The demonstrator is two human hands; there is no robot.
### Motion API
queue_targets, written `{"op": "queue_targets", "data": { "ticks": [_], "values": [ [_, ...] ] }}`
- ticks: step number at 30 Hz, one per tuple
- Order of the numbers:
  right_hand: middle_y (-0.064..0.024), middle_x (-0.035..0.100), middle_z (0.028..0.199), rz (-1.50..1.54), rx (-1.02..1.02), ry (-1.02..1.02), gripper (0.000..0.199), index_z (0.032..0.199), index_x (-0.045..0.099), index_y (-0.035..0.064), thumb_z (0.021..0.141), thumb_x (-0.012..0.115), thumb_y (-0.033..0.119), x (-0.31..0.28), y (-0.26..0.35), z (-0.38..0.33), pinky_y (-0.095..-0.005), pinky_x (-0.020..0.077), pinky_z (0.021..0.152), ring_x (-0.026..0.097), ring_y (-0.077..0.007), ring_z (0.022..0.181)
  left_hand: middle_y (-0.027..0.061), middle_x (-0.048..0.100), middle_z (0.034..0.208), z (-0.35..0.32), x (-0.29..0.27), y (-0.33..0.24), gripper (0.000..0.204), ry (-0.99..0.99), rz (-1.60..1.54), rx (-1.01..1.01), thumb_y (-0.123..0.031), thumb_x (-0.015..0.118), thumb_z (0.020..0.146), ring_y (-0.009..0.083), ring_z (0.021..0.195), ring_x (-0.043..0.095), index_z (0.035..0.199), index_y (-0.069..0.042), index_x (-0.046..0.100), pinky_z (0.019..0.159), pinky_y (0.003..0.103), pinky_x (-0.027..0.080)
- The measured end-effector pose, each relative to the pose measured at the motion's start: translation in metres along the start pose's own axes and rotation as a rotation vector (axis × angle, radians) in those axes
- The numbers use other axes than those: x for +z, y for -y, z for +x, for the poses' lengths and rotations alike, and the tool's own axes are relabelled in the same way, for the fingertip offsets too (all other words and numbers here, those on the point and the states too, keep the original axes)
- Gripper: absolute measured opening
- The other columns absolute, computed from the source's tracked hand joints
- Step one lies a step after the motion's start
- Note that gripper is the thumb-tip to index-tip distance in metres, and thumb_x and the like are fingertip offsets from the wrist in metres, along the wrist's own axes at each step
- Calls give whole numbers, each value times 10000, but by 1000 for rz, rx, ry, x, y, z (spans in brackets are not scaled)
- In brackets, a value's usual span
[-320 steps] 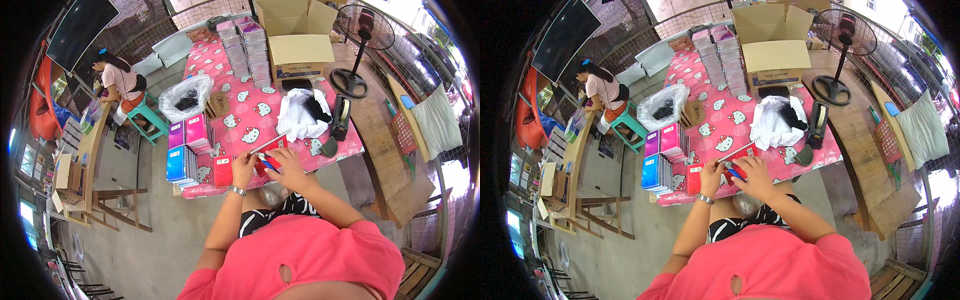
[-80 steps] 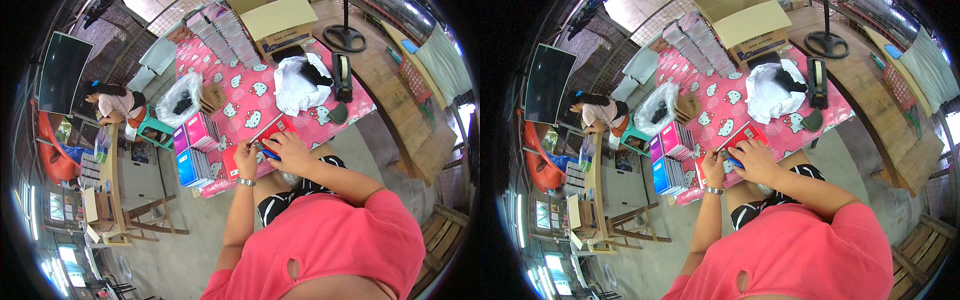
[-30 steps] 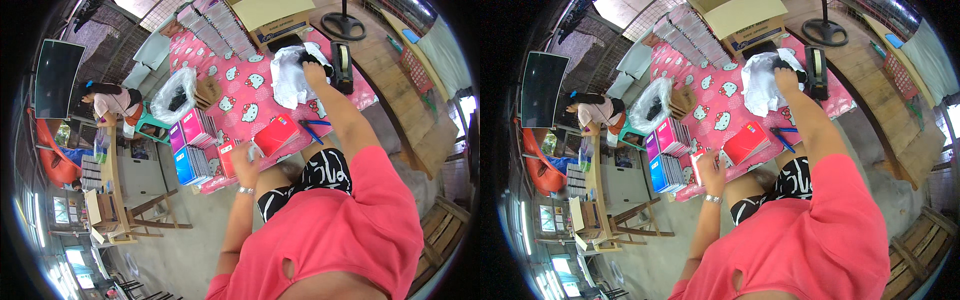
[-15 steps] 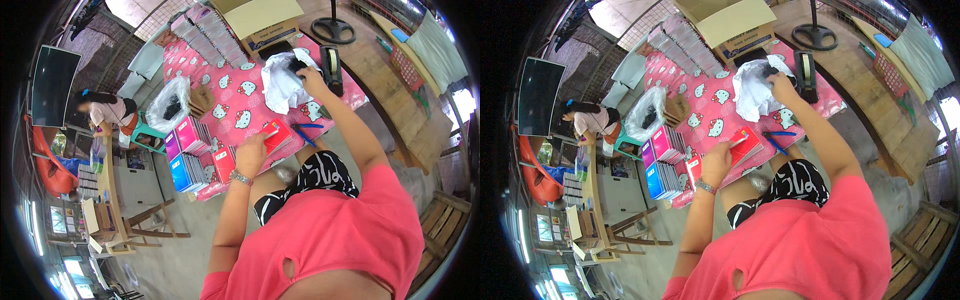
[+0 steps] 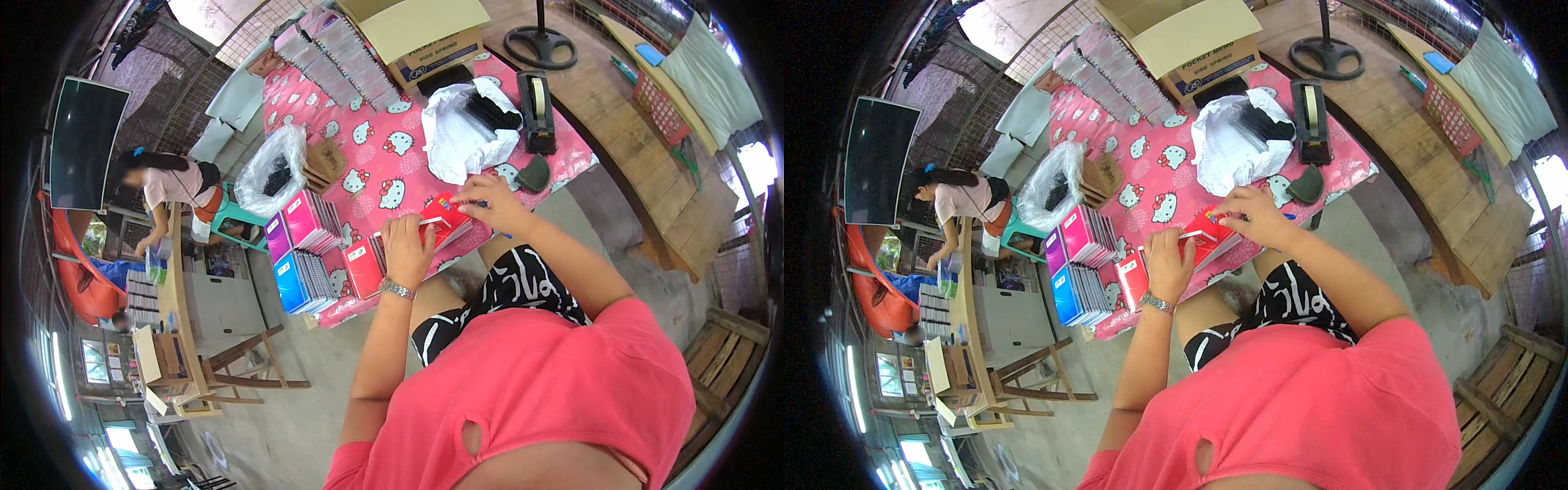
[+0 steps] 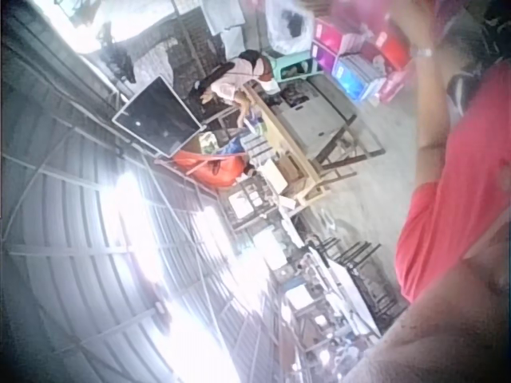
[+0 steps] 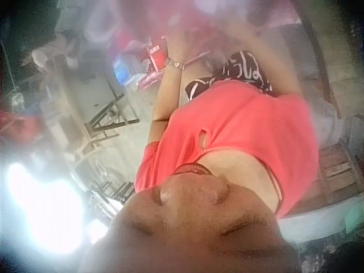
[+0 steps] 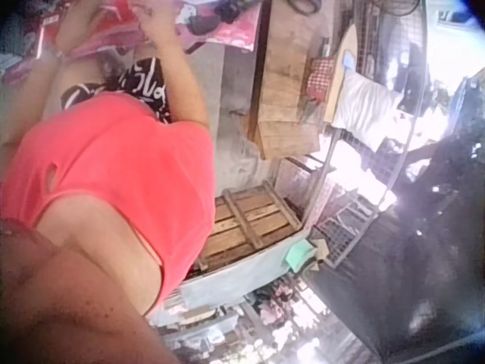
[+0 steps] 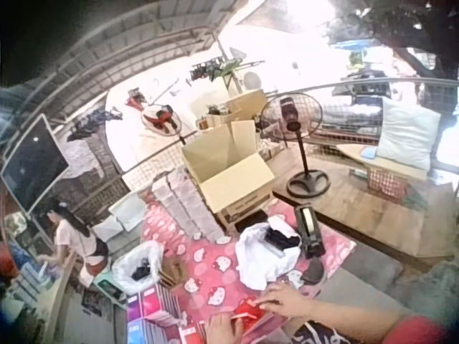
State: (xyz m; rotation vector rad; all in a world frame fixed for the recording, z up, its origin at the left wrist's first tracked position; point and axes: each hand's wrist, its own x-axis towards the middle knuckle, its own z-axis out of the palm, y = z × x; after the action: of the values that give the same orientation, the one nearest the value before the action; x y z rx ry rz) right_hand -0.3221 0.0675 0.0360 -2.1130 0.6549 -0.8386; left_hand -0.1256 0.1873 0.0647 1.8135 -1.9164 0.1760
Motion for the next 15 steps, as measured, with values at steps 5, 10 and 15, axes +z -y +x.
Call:
{"op": "queue_targets", "data": {
  "ticks": [5,10,15],
  "values": [
    [-20,602,961,-151,-80,-33,209,990,695,167,787,678,124,2,19,-2,-413,272,970,545,-195,997,141,593,912,-1,0,2,222,-4,-12,-2,-192,620,856,319,930,553,977,-17,556,1033,497,328],
    [-61,613,944,25,-181,-43,203,991,674,125,789,673,138,4,9,-2,-374,438,834,584,-260,949,134,626,926,0,1,1,202,-1,-21,-7,-162,640,851,321,923,568,990,-27,583,1037,495,334],
    [-112,629,911,137,9,10,213,1034,645,69,840,642,156,8,17,-6,-376,488,777,614,-314,881,117,608,993,1,6,-4,267,-67,-13,81,-140,637,839,316,951,564,1069,-40,547,1036,509,329]
  ]
}}
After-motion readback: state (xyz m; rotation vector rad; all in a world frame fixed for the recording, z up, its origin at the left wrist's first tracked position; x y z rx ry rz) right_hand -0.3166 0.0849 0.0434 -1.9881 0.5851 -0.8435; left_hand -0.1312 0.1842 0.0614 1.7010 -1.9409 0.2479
